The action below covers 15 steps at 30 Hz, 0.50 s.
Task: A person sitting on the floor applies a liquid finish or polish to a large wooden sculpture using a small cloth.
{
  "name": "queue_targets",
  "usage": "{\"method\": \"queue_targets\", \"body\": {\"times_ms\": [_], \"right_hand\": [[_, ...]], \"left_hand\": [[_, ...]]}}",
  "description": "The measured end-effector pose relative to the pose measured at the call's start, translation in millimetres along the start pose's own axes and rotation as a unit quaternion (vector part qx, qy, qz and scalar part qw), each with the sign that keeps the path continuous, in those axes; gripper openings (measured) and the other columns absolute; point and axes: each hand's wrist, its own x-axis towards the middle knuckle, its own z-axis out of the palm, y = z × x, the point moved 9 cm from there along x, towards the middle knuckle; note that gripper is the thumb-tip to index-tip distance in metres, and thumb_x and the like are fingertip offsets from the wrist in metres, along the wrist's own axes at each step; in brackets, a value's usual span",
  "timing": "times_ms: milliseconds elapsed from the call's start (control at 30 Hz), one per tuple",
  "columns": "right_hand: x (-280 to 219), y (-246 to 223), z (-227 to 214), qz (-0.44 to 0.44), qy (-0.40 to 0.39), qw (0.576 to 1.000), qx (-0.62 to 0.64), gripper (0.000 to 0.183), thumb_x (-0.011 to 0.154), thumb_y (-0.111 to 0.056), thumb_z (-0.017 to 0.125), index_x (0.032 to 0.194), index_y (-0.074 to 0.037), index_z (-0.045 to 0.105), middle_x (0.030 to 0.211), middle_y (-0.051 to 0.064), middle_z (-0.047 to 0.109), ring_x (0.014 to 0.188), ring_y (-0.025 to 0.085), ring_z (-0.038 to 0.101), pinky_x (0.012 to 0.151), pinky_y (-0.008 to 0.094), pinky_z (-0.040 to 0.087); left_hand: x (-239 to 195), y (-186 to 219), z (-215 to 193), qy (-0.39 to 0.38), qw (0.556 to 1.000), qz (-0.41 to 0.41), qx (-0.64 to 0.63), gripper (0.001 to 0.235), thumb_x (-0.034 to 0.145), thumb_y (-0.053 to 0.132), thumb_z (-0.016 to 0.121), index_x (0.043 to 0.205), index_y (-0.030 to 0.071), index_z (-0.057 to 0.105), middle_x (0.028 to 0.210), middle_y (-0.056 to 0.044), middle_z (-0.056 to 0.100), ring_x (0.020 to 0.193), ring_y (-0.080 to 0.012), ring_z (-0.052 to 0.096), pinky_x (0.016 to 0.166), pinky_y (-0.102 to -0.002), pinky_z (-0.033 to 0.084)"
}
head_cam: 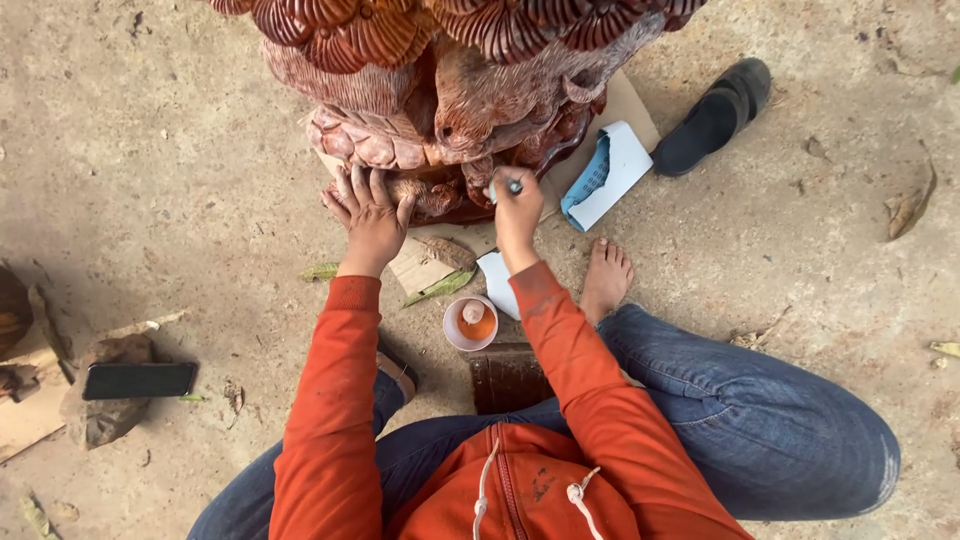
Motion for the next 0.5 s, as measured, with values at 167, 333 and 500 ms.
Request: {"method": "queue_targets", "body": {"times_ms": [167,333,500], "right_hand": [[-19.4,-33.1,5.2,-0.009,-0.023,0.999,-0.021,0.01,0.093,-0.002,0.07,0.101,0.005,0.071,0.092,0.026,0.066,0.076,0.031,0.074,0.066,0.043,0.07],[-9.3,-29.0,4.6,0.002,-0.017,1.0,-0.01,0.01,0.09,-0.001,0.071,0.098,0.004,0.072,0.093,0.027,0.067,0.075,0.03,0.074,0.066,0.04,0.07],[-2.1,-21.1,6.3,-0.001,-0.026,1.0,0.004,0.013,0.089,-0.001,0.071,0.1,0.005,0.072,0.094,0.027,0.067,0.077,0.026,0.074,0.067,0.04,0.071]], "left_hand": [[0.3,3.5,-2.7,0.002,1.0,0.002,0.003,0.073,0.103,0.063,0.044,0.152,0.01,0.029,0.161,-0.026,0.021,0.153,-0.0476,0.001,0.115,-0.076,0.0],[0.1,-1.1,2.6,-0.004,1.0,0.0,0.002,0.075,0.103,0.065,0.044,0.153,0.011,0.028,0.161,-0.026,0.02,0.153,-0.0474,0.0,0.115,-0.076,-0.001],[2.9,0.0,1.5,0.005,1.0,-0.004,-0.002,0.074,0.103,0.063,0.045,0.153,0.012,0.028,0.162,-0.026,0.02,0.153,-0.0478,0.002,0.116,-0.076,0.0]]}}
